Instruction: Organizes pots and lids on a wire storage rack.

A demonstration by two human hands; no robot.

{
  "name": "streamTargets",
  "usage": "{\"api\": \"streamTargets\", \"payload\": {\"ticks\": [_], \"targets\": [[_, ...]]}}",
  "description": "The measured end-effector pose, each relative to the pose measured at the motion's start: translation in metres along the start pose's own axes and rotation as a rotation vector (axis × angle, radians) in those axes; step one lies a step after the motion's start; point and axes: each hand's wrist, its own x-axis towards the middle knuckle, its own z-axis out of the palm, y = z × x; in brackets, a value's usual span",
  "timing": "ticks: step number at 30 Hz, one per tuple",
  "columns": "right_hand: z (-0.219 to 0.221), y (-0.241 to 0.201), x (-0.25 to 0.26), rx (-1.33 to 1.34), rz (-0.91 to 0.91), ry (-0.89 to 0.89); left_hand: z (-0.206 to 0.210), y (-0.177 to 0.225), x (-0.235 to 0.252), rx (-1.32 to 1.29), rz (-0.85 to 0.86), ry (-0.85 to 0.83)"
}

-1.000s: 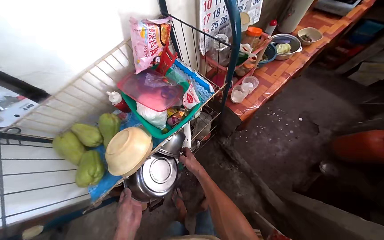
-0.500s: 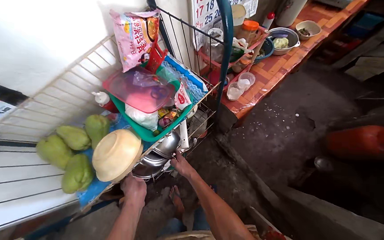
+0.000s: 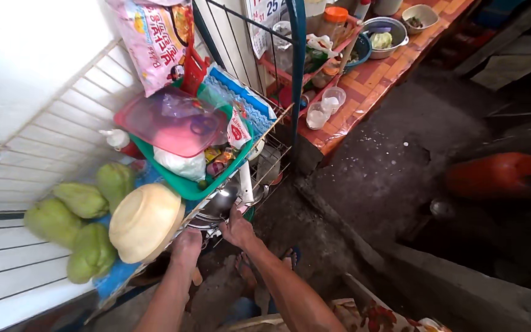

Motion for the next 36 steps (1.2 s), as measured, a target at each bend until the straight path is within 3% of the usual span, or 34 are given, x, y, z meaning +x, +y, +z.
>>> {"api": "streamTargets", "payload": {"ticks": [6, 9, 12, 14, 18, 27, 32, 36], "targets": [[0.009, 0.007, 0.005, -0.083, -0.022, -0.024, 0.001, -0.002, 0.003, 0.052, 0.01, -0.063], [0.007, 0.01, -0.003, -0.088, -0.047, -0.059, -0.001, 0.0, -0.001, 0.271, 0.06, -0.087], [0.004, 0.034, -0.011, 0.044, -0.14, -0.113, -0.003, 0.0, -0.003, 0.264, 0.057, -0.037], [-0.001, 0.072, -0.008, 0.242, -0.159, 0.055, -0.01, 0.001, 0.001, 0.163, 0.051, -0.017], [-0.043, 0.122, 0.043, 0.181, 0.175, 0.398, -0.022, 0.005, 0.003, 0.119, 0.003, 0.032], [-0.056, 0.112, 0.171, 0.098, 0.346, 0.539, -0.026, 0.011, 0.006, 0.181, -0.091, 0.102], [-0.048, 0.132, 0.188, 0.094, 0.202, 0.651, -0.035, 0.01, 0.014, 0.099, -0.113, 0.142], [-0.053, 0.131, 0.168, 0.35, 0.111, 0.72, -0.035, 0.011, 0.016, 0.006, -0.14, 0.139]]}}
